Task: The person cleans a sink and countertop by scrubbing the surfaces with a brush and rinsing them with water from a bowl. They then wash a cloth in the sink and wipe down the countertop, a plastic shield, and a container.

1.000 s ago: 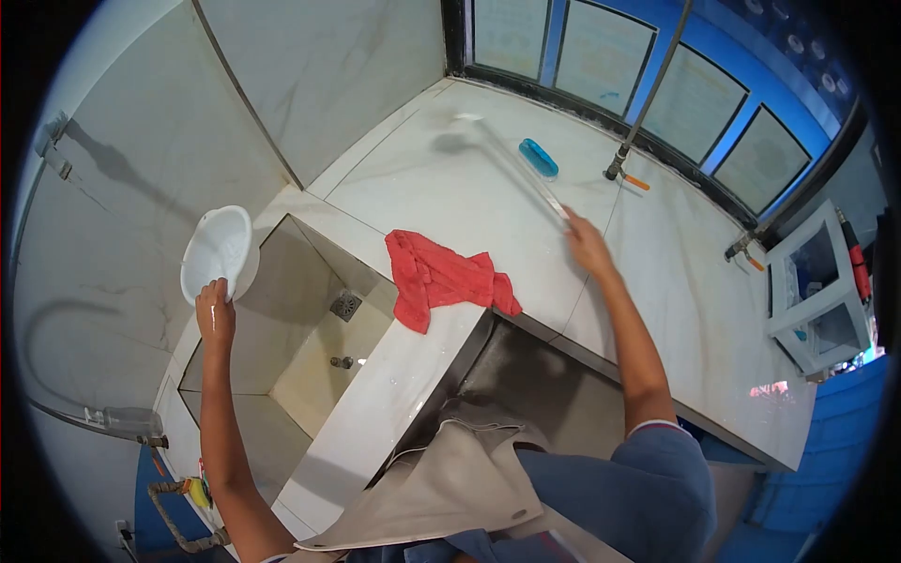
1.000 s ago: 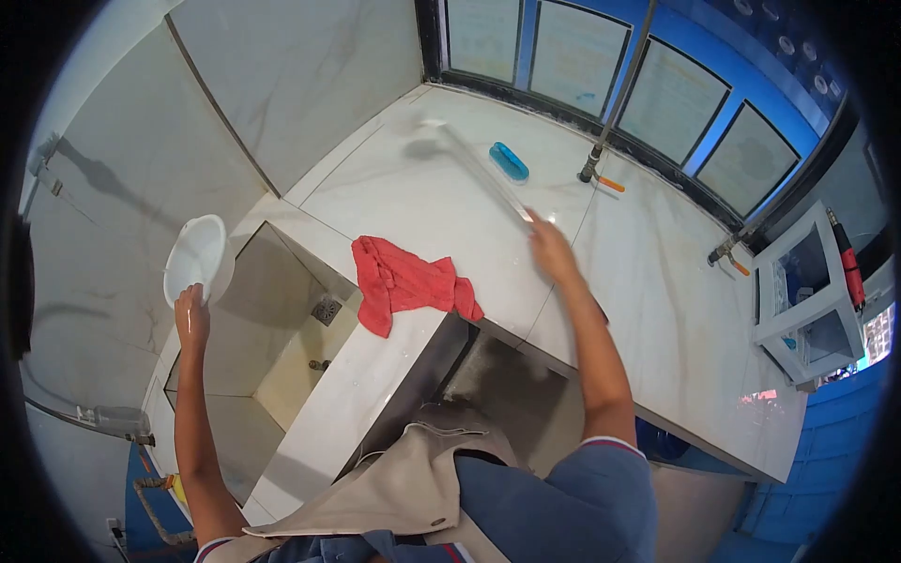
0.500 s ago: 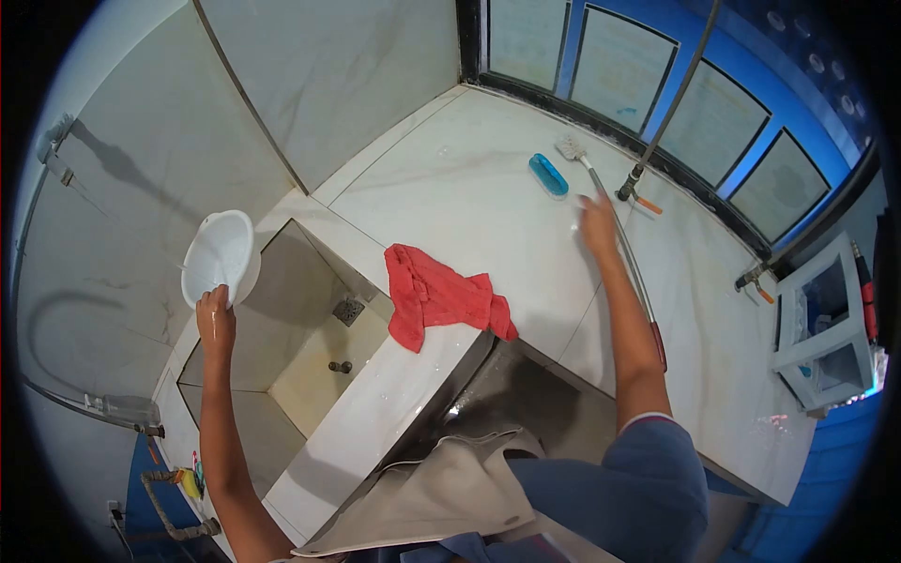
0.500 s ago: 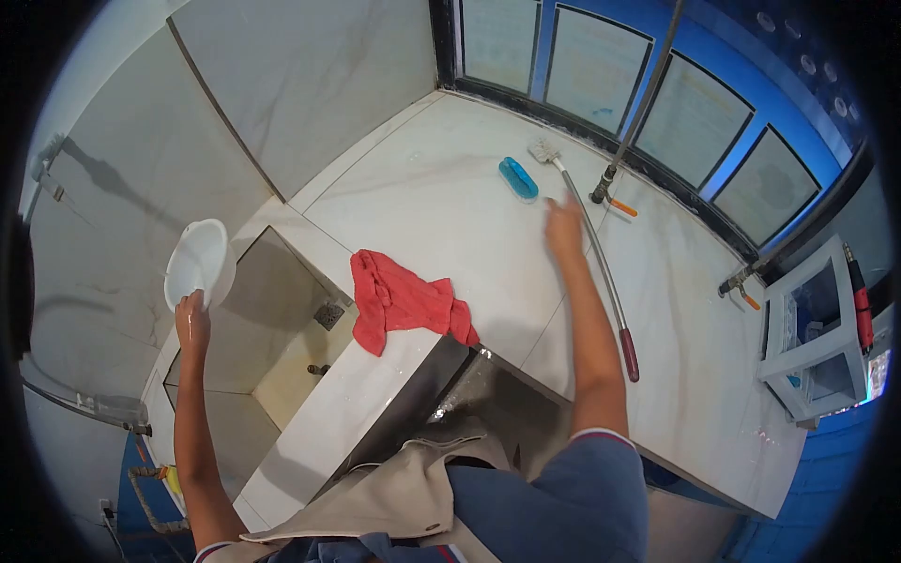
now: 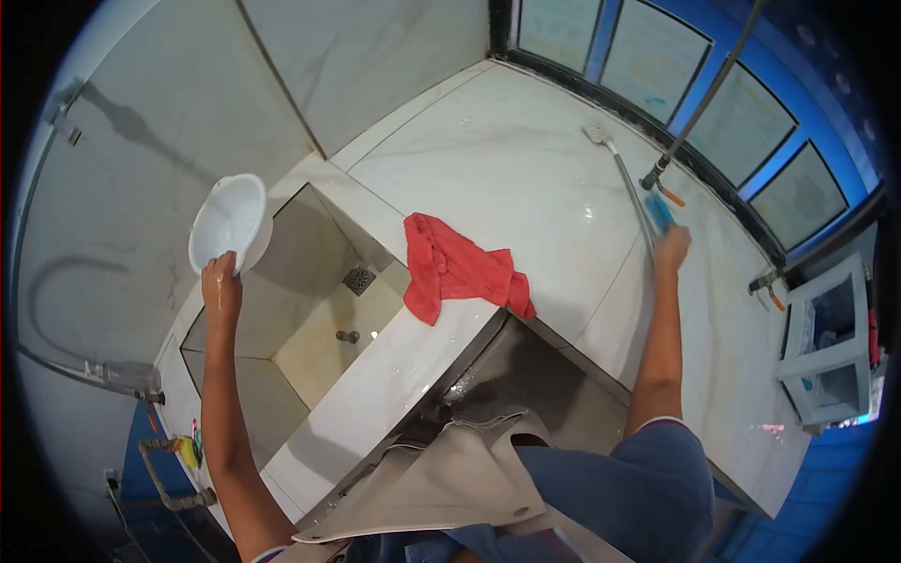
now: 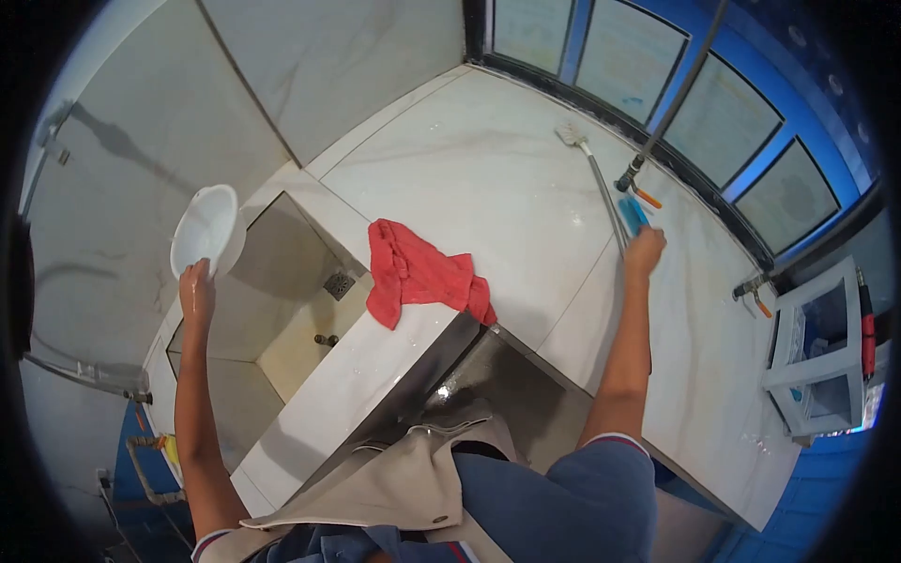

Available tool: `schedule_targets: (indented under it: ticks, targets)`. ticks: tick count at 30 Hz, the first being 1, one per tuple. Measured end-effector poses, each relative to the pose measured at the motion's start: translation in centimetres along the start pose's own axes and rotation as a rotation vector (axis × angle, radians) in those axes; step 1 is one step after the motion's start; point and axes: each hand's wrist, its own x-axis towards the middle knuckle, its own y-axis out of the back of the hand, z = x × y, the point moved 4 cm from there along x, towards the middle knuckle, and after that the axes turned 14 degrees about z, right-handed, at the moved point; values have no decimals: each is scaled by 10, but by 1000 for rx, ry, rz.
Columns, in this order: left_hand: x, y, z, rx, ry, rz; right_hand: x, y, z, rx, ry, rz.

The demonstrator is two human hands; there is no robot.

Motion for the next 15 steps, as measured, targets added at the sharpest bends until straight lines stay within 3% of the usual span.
schedule_targets:
  ticks: [1, 3, 4, 5, 7, 8, 10, 11, 13, 15]
  targets:
    - [0, 1, 0, 8, 20, -9, -9, 7, -7, 6, 13, 1]
    - [2, 3, 0, 22, 46, -19, -42, 33, -52, -243, 366, 522]
    - [2, 3, 0, 26, 64, -29, -64, 19, -78, 18, 445, 441]
    - [1, 2, -1, 27, 76, -43, -104, 57, -140, 483, 588, 223]
    - [0, -1, -6, 3, 59, -50, -179, 51, -218, 746, 829, -362]
    - [-1, -2, -7, -18, 51, -46, -208, 79, -256, 673, 1026, -374]
    - [-1, 1, -7, -10, 66, -37, -250, 50, -285, 647, 1113, -253]
    - [0, 4, -7, -3, 70, -37, -253, 35, -290, 646, 1115, -245]
    - [1, 8, -7, -4, 76, -26, -247, 4, -303, 695, 927, -572]
    - [-2, 10, -10, -11, 75, -29, -218, 10, -281, 920, 640, -371]
